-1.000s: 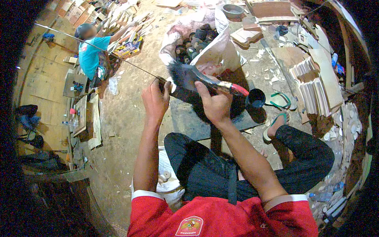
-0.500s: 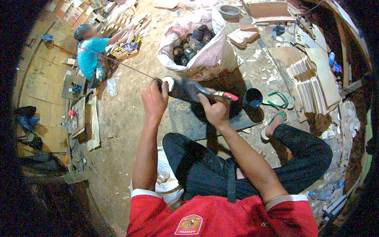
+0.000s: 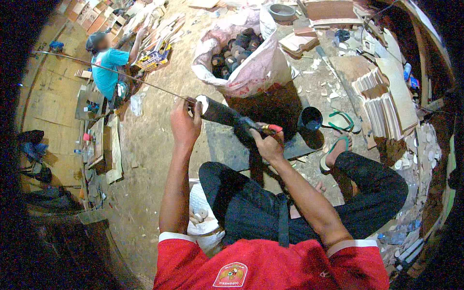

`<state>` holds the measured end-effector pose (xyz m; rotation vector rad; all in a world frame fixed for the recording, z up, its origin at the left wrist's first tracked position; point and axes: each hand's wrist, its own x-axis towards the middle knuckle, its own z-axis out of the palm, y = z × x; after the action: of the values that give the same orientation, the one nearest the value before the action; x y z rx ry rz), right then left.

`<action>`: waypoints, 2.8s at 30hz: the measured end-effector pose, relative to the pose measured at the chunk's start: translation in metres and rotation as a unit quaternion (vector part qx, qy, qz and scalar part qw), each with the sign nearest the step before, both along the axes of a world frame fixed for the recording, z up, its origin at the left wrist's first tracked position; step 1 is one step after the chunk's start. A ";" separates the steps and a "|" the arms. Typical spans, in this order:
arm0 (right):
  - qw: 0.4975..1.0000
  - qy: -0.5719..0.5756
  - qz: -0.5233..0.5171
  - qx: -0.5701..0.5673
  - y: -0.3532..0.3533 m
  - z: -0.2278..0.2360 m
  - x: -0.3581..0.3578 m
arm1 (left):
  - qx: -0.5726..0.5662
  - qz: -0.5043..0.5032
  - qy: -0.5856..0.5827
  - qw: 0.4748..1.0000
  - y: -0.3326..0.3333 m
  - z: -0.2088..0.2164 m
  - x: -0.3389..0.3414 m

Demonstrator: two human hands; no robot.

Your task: The person sits on the floor and repeatedly picks up small wooden discs, threads them onto a long rod, and then uses a brush to apply a dark coating to the rod. The coated rod is then placed into a sack.

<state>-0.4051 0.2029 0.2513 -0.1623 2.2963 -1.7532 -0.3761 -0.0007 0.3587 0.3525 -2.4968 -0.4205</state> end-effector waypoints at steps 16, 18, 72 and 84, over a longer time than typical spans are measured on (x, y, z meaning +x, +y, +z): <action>0.992 0.058 0.034 -0.107 -0.005 0.019 0.000 | -0.059 0.032 -0.051 0.996 0.006 0.008 0.003; 0.958 0.145 0.011 -0.247 -0.012 0.022 -0.001 | -0.073 0.024 -0.041 0.996 0.007 0.008 0.004; 0.949 0.228 -0.070 -0.207 -0.018 0.008 -0.015 | -0.089 -0.034 0.069 0.993 0.014 0.003 -0.004; 0.959 0.110 -0.060 -0.252 -0.015 0.014 -0.005 | -0.054 0.010 -0.030 0.998 0.006 0.002 0.005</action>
<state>-0.4104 0.1879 0.2657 -0.3288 1.9736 -2.4705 -0.3713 0.0057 0.3612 0.3515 -2.5590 -0.2698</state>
